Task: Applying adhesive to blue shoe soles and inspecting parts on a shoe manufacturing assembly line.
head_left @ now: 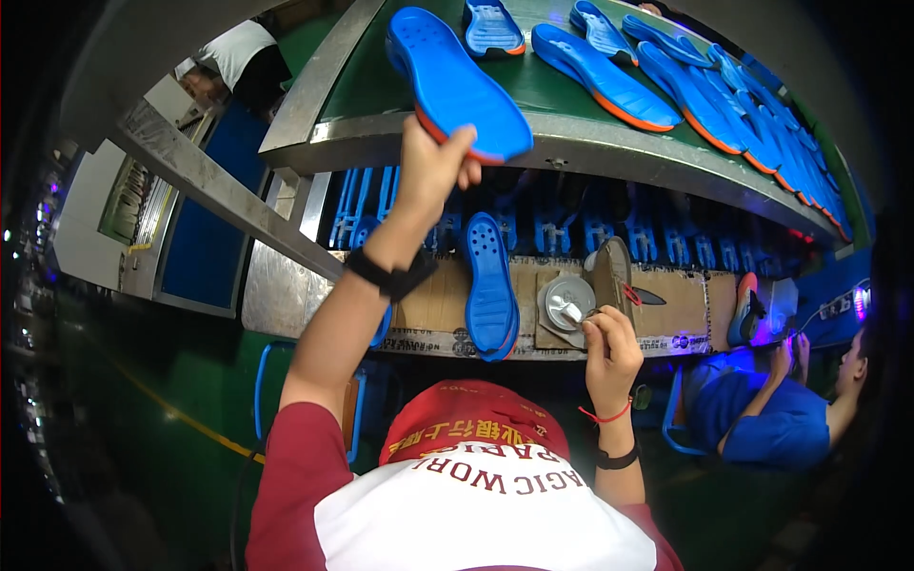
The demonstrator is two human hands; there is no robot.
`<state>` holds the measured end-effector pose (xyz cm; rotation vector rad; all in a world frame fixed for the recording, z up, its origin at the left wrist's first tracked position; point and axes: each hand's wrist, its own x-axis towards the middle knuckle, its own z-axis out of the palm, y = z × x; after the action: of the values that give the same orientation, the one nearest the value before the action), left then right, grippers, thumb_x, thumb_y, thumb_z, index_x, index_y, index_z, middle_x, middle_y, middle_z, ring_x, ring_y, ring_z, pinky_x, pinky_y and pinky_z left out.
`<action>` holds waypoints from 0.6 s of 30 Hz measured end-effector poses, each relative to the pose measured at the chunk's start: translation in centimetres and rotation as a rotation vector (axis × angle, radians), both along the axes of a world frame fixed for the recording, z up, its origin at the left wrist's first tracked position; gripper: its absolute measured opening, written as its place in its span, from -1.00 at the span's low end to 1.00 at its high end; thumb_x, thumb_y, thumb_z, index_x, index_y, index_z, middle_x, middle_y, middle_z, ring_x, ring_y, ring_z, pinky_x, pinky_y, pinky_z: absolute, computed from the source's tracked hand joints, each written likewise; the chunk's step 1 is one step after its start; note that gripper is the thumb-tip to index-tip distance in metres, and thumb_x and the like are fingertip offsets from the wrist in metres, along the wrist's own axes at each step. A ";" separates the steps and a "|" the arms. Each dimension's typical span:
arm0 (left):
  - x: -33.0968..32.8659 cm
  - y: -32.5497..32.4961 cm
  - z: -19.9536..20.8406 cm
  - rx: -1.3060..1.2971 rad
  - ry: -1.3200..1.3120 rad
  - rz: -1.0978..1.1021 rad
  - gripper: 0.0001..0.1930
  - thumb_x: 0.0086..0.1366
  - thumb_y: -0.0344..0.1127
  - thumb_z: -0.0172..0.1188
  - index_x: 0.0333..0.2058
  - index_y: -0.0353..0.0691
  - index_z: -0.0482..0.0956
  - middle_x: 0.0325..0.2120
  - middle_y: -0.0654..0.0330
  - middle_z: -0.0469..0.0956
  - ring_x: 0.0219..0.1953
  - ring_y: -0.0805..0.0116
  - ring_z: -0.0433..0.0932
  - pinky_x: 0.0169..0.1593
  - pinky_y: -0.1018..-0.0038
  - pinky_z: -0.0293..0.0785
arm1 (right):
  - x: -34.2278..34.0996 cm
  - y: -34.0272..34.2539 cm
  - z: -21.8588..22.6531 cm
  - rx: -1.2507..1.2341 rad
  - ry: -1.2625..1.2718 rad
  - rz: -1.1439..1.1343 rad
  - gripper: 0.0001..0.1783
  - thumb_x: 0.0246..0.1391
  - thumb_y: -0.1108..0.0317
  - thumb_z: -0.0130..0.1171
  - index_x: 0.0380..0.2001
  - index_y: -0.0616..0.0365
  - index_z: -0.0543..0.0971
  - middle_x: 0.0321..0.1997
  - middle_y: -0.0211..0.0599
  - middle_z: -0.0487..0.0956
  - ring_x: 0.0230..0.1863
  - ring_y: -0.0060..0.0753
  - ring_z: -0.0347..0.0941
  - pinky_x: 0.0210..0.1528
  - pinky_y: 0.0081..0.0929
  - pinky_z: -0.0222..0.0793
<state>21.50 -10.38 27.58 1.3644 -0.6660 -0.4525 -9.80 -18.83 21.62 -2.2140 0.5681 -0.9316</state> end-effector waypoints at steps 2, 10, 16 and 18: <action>2.0 -2.1 1.5 -0.069 0.196 0.045 -0.79 0.30 -0.33 0.17 -0.31 -0.41 0.48 -0.46 0.08 0.62 -0.58 0.44 0.60 -0.55 0.58 0.51 | 0.1 -0.1 -1.1 -0.017 -0.012 0.004 -0.89 0.03 0.59 0.23 -0.34 0.28 0.54 -0.24 -0.09 0.57 -0.48 -0.27 0.50 -0.48 -0.47 0.39; -3.3 0.4 -6.7 -0.304 -0.163 0.235 -0.28 0.23 -0.47 0.24 0.26 -0.30 0.00 0.11 -0.02 0.25 -0.40 0.41 0.53 -0.33 0.52 0.52 | 0.3 -1.6 -9.1 -0.168 0.345 -0.074 -0.90 0.12 0.39 0.18 -0.33 0.15 0.49 -0.21 -0.18 0.49 -0.38 -0.02 0.53 -0.42 -0.22 0.45; -11.5 9.0 -27.8 0.873 -0.318 0.171 -0.31 0.06 -0.27 0.45 0.06 -0.42 0.26 -0.05 -0.09 0.44 -0.30 0.37 0.58 -0.24 0.45 0.52 | 0.6 -3.6 -15.3 -0.152 0.589 -0.147 -0.87 0.16 0.29 0.13 -0.33 0.12 0.50 -0.21 -0.14 0.49 -0.36 0.10 0.52 -0.38 -0.10 0.44; -12.8 10.0 -32.1 0.801 -0.010 0.009 -0.34 0.08 -0.29 0.43 0.05 -0.45 0.27 -0.16 -0.08 0.50 -0.29 0.31 0.60 -0.24 0.46 0.53 | 0.6 -4.4 -16.5 -0.149 0.607 -0.137 -0.86 0.16 0.29 0.14 -0.33 0.12 0.50 -0.20 -0.13 0.49 -0.36 0.11 0.52 -0.37 -0.09 0.44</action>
<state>8.70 -0.34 -4.55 2.1194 -0.4974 -0.7509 -9.21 -23.23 5.08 -2.6229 0.9576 -0.3528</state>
